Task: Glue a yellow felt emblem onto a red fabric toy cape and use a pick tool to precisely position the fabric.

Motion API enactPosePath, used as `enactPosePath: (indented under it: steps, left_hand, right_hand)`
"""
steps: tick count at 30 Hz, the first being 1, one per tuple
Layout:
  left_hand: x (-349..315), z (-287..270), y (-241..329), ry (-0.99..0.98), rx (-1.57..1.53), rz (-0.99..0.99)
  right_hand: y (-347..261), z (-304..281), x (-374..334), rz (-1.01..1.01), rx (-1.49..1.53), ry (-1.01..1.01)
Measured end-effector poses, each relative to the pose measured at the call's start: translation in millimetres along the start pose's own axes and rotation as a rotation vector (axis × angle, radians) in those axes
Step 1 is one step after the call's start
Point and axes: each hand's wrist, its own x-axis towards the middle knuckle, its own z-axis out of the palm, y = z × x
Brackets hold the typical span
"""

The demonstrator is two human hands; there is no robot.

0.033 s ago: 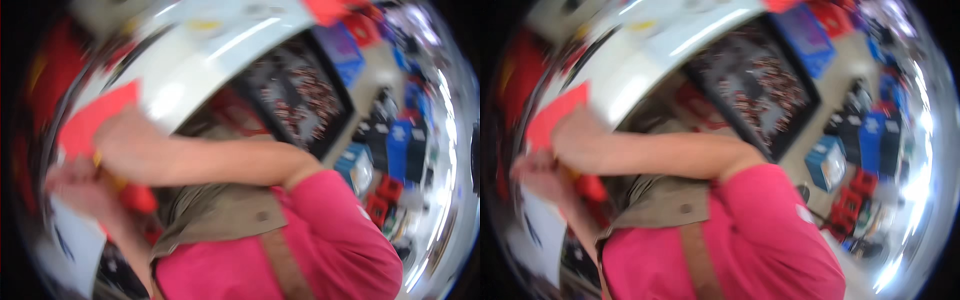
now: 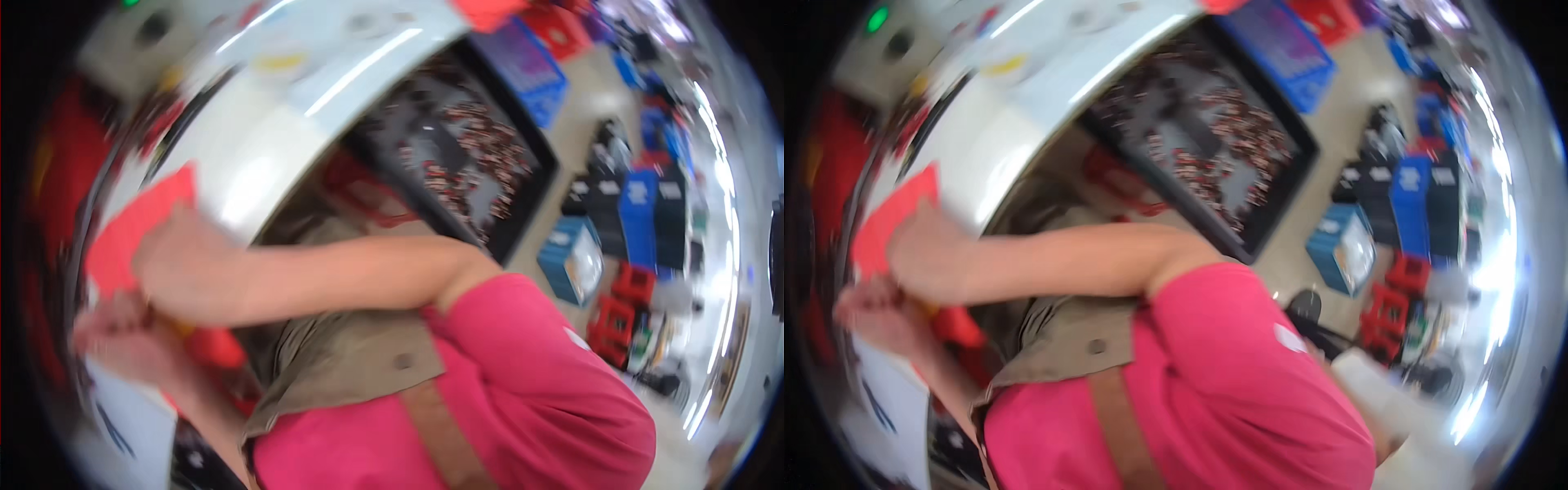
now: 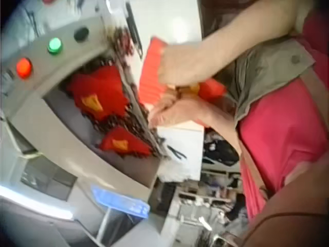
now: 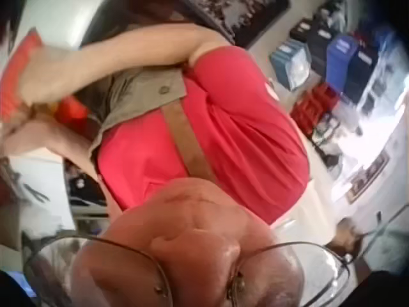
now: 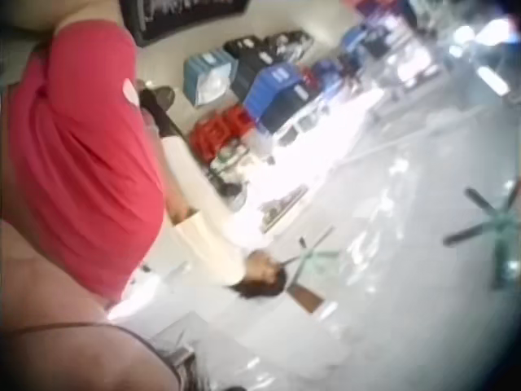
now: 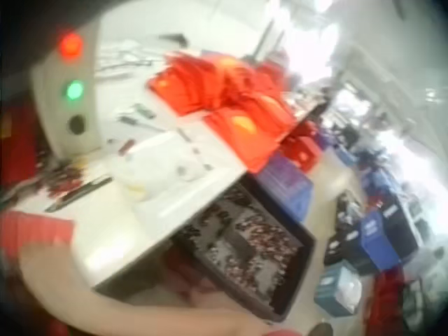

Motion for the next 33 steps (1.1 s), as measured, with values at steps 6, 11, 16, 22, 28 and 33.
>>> enactPosePath:
  steps: [6, 11, 16, 22, 28, 33]
  left_hand:
    - [-21.0, 44.9, 23.3, 0.082, 0.065, -0.067]
    - [-19.9, 50.8, 21.6, 0.102, 0.221, 0.036]
    - [-19.5, 38.9, 26.2, 0.144, 0.213, -0.003]
    - [-10.7, -0.7, -0.2, -0.078, 1.121, 0.671]
    - [-12.5, 27.9, 20.5, -0.109, 0.017, 0.105]
    - [-10.2, 22.6, 14.2, -0.158, -0.018, 0.098]
  right_hand:
    - [-8.6, 2.0, -12.4, 0.041, -0.054, -0.02]
    - [-4.8, 15.8, -0.5, 0.01, -0.135, 0.176]
    - [-18.4, 5.8, -7.2, -0.005, -0.032, 0.005]
    - [-6.9, 5.7, -10.1, -0.044, 0.102, 0.096]
    - [9.3, -62.6, -53.1, 0.212, 0.336, 0.059]
    - [67.9, -86.9, -70.7, 0.5, 0.14, 0.161]
